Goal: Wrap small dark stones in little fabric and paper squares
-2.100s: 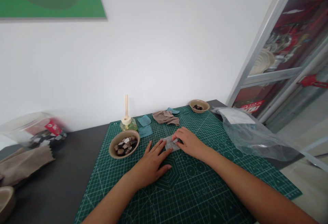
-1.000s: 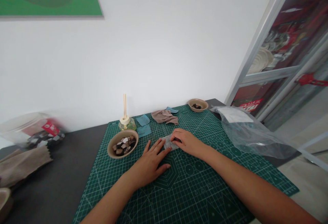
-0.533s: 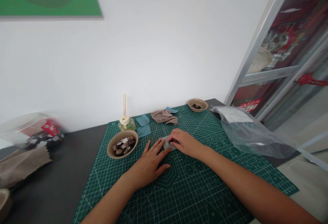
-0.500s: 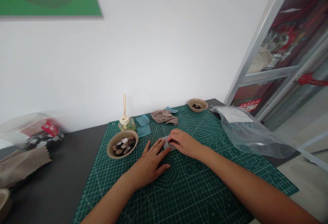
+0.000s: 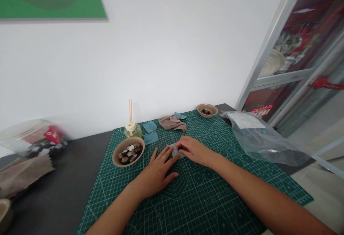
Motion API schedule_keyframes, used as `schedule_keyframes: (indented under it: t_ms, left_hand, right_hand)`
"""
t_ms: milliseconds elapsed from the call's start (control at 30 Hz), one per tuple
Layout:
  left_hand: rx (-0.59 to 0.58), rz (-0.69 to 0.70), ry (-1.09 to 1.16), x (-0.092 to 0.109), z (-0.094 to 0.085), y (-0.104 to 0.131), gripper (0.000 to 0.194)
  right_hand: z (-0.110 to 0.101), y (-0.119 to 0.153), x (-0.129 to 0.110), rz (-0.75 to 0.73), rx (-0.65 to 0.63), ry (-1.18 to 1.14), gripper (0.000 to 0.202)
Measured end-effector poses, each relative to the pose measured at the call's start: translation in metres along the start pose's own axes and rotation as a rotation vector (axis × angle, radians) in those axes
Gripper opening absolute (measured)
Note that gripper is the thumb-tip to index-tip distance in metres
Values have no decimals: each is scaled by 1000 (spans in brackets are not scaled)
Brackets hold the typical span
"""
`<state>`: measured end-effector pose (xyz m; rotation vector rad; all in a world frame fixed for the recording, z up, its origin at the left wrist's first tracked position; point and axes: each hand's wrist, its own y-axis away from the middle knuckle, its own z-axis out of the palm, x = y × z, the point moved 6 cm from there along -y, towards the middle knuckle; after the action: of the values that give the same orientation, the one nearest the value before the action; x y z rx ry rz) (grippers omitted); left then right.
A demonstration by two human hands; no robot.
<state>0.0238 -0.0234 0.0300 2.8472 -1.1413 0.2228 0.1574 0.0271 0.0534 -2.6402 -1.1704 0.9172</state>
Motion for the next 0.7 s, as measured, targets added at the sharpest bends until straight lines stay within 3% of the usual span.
schedule_keyframes:
  t_ms: [233,433,700]
  left_hand:
    - [-8,3,-4,0,0,0,52]
    - [-5,3,-5,0,1,0,52]
    - [7,6,4,-1,1,0,51]
  right_hand:
    - [-5,1,11,35,11,28,12]
    - [0,-1,1,-34,-18,-20,17]
    - [-6,2,7,-3,-16,40,18]
